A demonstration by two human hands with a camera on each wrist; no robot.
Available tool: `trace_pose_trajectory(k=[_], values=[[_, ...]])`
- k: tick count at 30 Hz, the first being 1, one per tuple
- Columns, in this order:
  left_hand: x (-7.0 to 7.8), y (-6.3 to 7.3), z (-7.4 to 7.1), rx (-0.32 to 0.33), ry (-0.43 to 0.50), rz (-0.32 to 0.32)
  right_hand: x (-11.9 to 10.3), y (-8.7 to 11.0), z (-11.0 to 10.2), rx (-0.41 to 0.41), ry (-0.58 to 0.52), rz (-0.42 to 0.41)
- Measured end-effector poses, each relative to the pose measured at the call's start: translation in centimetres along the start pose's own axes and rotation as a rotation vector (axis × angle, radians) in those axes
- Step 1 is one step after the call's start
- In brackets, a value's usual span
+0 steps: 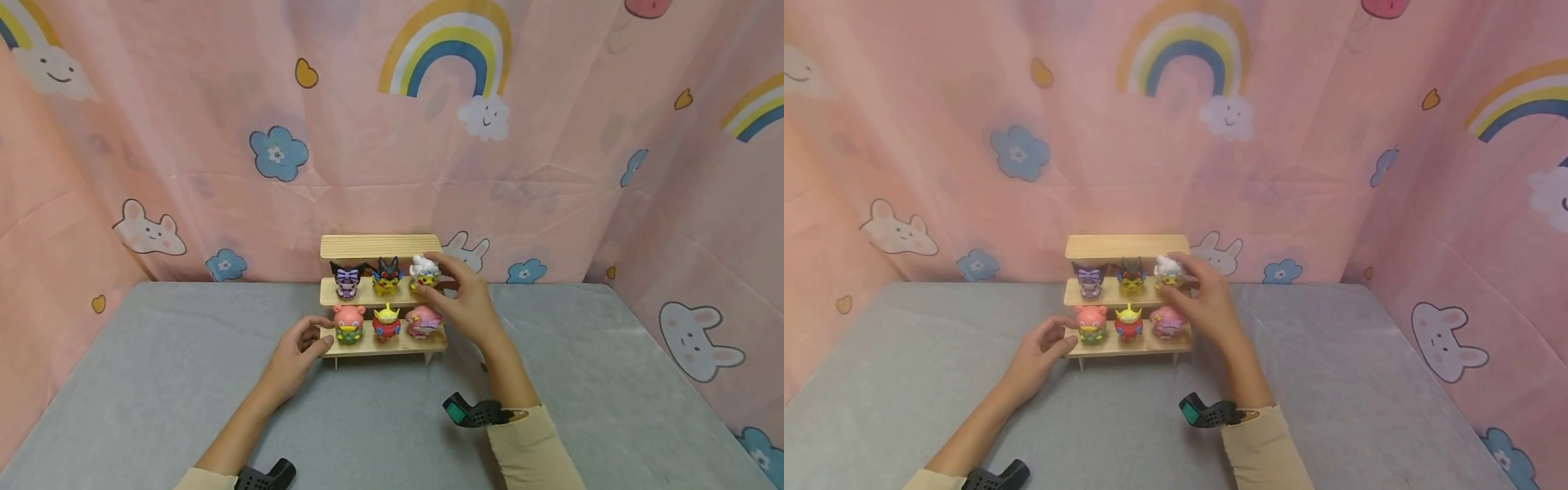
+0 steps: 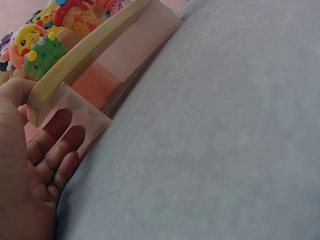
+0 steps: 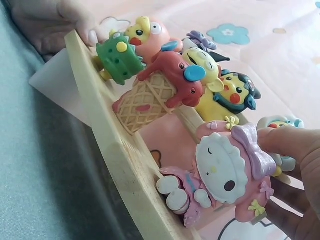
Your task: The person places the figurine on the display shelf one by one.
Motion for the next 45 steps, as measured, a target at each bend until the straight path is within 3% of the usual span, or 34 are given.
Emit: trace_pose_trajectory(k=[21,35,45], values=[[-0.1,0.0,0.0,-0.001,-0.002,0.000,-1.0,0.1,-0.2,-0.015,0.076,-0.045],[-0.3,-0.2,0.0,0.004,-0.007,0.003,-2.1,-0.1,-2.7,0.005,0.151,-0.052],[-0.1,0.0,0.0,0.000,0.001,-0.006,-2.0,0.2,-2.9,-0.089,0.197,-0.056]])
Point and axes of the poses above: each hand's wrist, its own y-axis away from the middle knuckle, its own z-axis out of the palm, x = y × z, the point moved 10 cm from there along -y, towards the middle knuckle, and after that the axes turned 12 degrees about x, right-handed, at the moved point
